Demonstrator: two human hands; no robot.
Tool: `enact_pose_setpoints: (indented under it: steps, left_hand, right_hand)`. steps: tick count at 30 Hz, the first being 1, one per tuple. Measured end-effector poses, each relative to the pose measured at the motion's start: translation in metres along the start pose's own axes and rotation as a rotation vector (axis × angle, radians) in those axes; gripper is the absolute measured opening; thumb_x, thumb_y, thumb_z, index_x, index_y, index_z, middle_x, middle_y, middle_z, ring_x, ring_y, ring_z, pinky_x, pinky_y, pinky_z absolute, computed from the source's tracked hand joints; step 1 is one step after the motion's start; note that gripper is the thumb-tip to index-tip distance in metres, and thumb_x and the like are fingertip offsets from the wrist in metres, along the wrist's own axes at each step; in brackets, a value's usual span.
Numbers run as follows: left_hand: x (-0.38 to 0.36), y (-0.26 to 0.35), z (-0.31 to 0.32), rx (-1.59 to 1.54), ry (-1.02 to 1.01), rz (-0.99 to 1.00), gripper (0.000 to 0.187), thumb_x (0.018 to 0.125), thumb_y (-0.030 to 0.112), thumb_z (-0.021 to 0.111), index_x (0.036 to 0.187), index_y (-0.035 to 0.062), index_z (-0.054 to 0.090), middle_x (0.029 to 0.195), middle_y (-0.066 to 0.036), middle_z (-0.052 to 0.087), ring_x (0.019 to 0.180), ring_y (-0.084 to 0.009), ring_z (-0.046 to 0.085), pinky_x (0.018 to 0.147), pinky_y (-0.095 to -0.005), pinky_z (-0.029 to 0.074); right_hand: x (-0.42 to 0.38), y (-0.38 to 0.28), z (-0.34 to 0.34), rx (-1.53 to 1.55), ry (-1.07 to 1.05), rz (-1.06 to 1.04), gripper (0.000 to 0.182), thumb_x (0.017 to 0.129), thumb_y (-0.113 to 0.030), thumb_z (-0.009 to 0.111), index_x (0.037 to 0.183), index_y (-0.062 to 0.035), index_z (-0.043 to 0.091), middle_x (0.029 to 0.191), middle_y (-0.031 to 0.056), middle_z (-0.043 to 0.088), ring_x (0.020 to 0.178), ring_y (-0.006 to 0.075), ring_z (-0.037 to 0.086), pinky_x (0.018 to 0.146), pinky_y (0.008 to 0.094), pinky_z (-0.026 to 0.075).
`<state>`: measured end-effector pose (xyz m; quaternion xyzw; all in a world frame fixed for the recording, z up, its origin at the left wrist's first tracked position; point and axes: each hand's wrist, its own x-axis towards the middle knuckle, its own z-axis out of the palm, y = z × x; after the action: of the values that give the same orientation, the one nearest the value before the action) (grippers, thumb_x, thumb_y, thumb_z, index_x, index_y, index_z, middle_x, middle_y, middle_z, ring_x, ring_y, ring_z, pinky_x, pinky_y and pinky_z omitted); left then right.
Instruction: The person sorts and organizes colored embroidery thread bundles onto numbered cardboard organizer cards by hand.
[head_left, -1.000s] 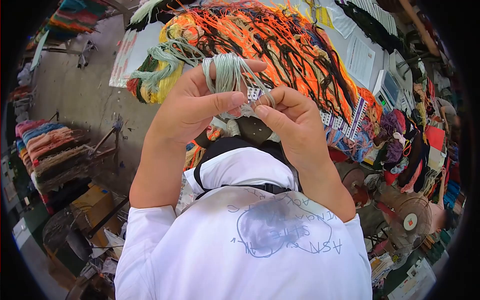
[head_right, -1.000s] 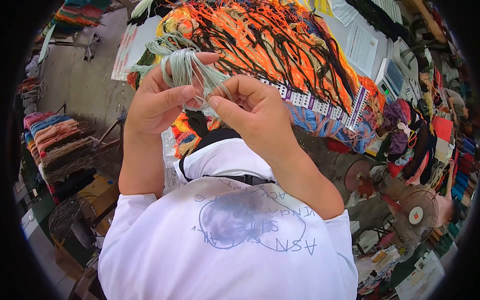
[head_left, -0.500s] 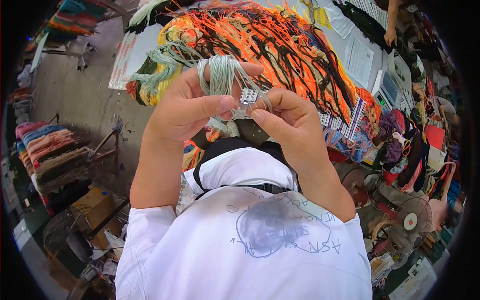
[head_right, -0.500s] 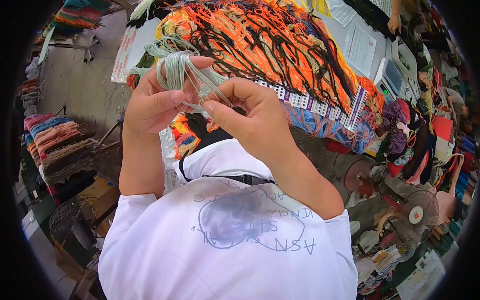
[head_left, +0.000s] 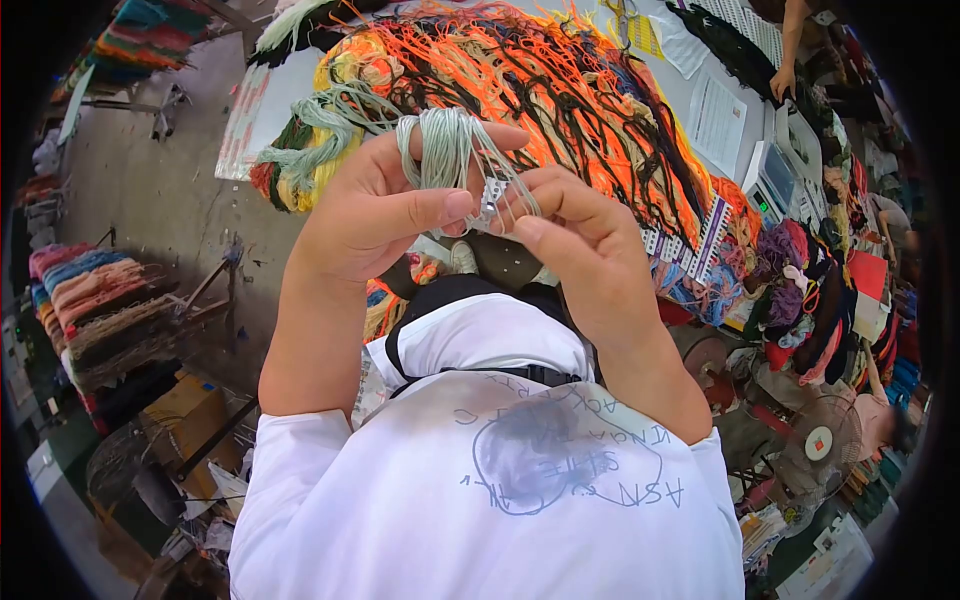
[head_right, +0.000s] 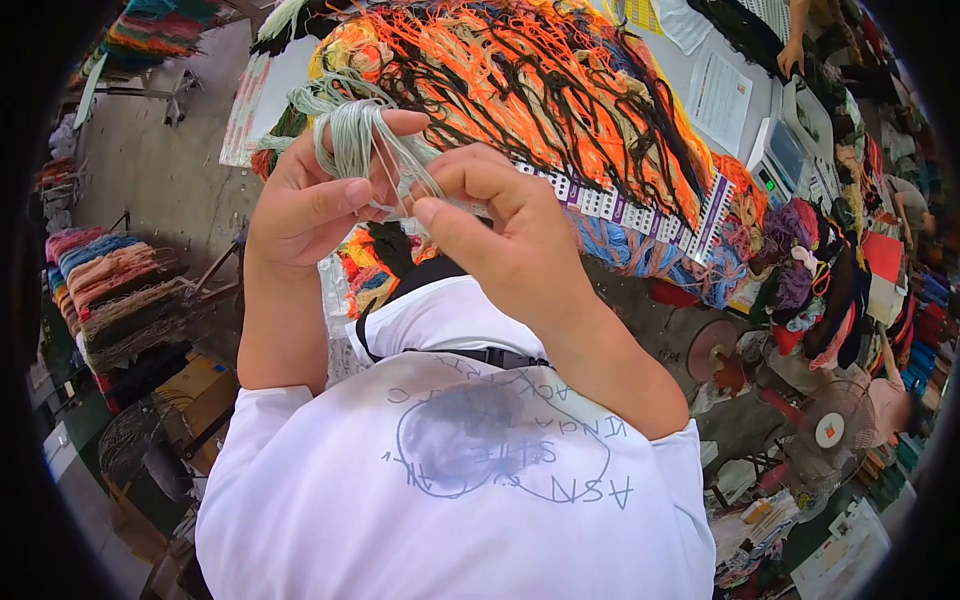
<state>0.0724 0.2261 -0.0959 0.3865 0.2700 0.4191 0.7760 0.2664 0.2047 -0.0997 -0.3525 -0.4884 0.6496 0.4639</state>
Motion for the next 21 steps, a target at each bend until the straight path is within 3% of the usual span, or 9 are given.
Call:
enact_pose_setpoints:
  steps: [5,7,21]
  left_hand:
    - [0.0,0.004,0.004,-0.011,0.04,-0.002,0.059,0.078,0.006,0.062,0.129,-0.0093,0.037,0.09,-0.009,0.061,0.085,-0.0189,0.062,0.072,-0.0321,0.052]
    - [0.0,0.006,0.002,-0.019,-0.032,-0.011,0.06,0.078,0.008,0.062,0.13,-0.0091,0.037,0.089,-0.009,0.061,0.083,-0.0186,0.062,0.07,-0.0318,0.052]
    - [-0.002,0.006,0.005,-0.004,-0.013,-0.015,0.059,0.078,0.01,0.063,0.129,-0.0083,0.038,0.084,-0.007,0.059,0.08,-0.0174,0.063,0.069,-0.0313,0.051]
  right_hand:
    - [0.0,-0.006,-0.002,0.084,-0.087,0.114,0.022,0.088,-0.01,0.047,0.091,0.0043,0.063,0.082,0.0056,0.061,0.077,0.0093,0.055,0.071,0.0221,0.043]
    - [0.0,-0.008,0.003,0.129,-0.079,0.122,0.022,0.088,-0.009,0.047,0.092,0.005,0.063,0.082,0.0068,0.063,0.078,0.0102,0.057,0.072,0.0228,0.045]
    - [-0.003,-0.011,0.004,0.128,-0.075,0.172,0.02,0.088,-0.008,0.048,0.091,0.0061,0.062,0.084,0.0083,0.065,0.078,0.0103,0.06,0.067,0.0233,0.049]
